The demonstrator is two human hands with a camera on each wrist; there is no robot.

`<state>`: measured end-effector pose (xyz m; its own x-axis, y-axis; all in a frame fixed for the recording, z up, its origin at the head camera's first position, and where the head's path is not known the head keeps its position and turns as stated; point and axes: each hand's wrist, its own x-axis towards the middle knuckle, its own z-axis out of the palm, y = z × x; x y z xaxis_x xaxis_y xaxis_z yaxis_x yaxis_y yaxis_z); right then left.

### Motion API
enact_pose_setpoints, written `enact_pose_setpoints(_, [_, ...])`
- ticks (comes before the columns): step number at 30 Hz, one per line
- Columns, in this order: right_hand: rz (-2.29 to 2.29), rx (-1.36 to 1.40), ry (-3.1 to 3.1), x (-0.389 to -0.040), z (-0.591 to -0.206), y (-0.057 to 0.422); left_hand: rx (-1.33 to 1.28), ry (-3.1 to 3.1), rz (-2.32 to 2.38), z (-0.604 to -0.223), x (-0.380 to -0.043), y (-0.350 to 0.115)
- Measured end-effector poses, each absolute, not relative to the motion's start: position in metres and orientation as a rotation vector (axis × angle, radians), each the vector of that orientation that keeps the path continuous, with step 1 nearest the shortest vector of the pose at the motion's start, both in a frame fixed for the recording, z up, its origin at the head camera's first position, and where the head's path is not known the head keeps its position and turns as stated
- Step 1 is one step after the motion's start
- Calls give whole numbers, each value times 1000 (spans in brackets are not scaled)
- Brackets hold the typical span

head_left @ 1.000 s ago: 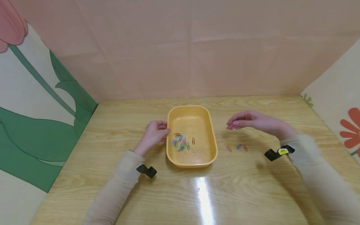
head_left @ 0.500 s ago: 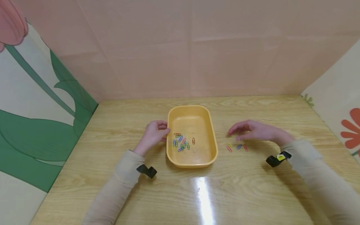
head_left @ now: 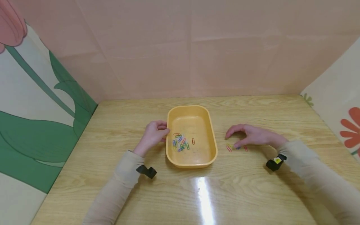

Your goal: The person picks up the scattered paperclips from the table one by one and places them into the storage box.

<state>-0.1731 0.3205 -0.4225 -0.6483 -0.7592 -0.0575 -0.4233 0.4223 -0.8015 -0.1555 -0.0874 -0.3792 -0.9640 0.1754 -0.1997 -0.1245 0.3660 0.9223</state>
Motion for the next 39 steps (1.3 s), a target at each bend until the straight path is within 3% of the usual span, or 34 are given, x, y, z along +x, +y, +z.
enact_pose_setpoints(24, [-999,-1064,2476,-158,-421,301,87,2371,1667,-380,-152,-88])
enact_pose_setpoints(39, [-997,-1104,2474,-167,-432,311,63,2373,1643,-378,-151,-86])
